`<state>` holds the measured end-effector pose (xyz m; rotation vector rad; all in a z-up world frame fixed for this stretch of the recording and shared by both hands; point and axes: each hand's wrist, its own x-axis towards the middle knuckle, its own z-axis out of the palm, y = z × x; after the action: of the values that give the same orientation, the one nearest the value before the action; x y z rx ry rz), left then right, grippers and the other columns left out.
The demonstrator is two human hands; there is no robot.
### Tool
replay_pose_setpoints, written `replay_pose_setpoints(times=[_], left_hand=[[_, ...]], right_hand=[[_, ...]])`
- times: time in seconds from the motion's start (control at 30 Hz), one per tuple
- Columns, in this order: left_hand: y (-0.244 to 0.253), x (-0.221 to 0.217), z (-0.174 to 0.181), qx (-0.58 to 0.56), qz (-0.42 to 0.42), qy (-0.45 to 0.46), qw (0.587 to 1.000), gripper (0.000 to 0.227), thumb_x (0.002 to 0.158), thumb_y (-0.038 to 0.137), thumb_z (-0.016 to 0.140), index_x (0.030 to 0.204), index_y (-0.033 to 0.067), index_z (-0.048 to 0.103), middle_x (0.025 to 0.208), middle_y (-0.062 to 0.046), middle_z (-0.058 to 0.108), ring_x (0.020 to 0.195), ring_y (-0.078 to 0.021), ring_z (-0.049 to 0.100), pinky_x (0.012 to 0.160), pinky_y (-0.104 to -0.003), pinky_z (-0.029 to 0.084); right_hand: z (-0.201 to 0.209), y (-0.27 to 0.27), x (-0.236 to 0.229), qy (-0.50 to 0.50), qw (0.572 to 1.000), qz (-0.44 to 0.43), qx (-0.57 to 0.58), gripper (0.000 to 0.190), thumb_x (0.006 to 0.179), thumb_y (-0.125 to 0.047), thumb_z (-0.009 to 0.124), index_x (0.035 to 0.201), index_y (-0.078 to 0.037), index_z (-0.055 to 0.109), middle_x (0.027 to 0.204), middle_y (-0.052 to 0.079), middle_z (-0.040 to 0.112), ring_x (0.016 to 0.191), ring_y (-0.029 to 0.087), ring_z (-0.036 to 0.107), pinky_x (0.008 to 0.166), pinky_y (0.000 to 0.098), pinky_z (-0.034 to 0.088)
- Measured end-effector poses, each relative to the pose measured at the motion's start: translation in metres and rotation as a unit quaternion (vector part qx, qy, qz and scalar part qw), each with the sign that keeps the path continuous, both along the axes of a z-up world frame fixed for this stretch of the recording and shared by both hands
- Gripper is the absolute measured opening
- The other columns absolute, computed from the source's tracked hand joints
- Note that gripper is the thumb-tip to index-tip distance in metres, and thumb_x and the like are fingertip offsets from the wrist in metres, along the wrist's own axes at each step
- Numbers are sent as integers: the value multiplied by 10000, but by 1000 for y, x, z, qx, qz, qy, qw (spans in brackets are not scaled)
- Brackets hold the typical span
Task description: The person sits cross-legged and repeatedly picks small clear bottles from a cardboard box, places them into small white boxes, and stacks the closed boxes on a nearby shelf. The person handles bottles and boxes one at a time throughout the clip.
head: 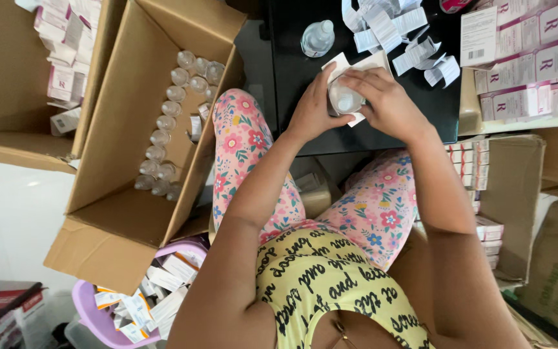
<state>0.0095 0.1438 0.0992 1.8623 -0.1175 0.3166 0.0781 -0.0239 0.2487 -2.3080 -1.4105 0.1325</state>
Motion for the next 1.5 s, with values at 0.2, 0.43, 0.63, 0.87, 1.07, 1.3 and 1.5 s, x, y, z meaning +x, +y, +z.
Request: replay_pose_setpoints(times=[0.2,0.43,0.63,0.87,1.07,1.3,1.5], left_hand=[[11,10,-12,-30,-46,9,998,1229,680,321,1001,1593,92,212,1576,-225,403,1448,-396,448,1191,-434,405],[15,14,-16,-61,-69,38,995,1240,675,322,1014,1600,114,216,1572,-214,413,1456,-382,450,1194,-438,407],[16,12,-9,-68,-86,40,993,1246,681,295,1014,1614,146,203,1588,-198,406,1458,-371,455,1180,-430,430],[17,12,-5,-66,-85,47,993,1241,660,281,1003,1605,147,209,1560,-185,427,1415,-360,490,1148,-427,456],[15,13,-7,-58,-83,45,994,1248,666,299,1012,1604,126,207,1589,-179,402,1461,-375,444,1173,-441,431],[20,9,6,-22,-67,-17,997,1342,572,380,1054,1591,103,225,1614,-186,318,1494,-401,359,1218,-453,356],[6,1,8,-2,-4,-52,999,1084,799,292,946,1602,77,250,1452,-84,619,1460,-327,491,1227,-406,406]], right_hand=[[-2,9,21,88,996,24,-9,696,722,17,814,1382,-56,605,1368,153,616,1244,381,591,1056,441,495],[12,14,25,104,992,63,-43,702,759,-75,830,1414,-47,580,1354,213,597,1205,412,598,1011,448,501],[7,16,18,51,992,2,-118,684,765,-109,834,1389,-62,558,1184,195,671,1166,408,607,955,477,515],[-8,17,26,79,983,-48,-160,585,791,-213,849,1228,-43,498,1042,199,699,976,432,675,797,507,524],[-34,38,26,1,956,-112,-270,614,751,-260,842,1229,-73,505,887,195,729,869,421,707,708,524,537],[-12,25,18,-15,989,-100,-112,484,826,-242,846,1213,-81,605,963,186,749,833,388,708,704,485,540],[-14,-24,-5,56,939,-284,187,187,1023,-62,777,1152,-5,653,1051,131,709,819,181,626,755,283,501]])
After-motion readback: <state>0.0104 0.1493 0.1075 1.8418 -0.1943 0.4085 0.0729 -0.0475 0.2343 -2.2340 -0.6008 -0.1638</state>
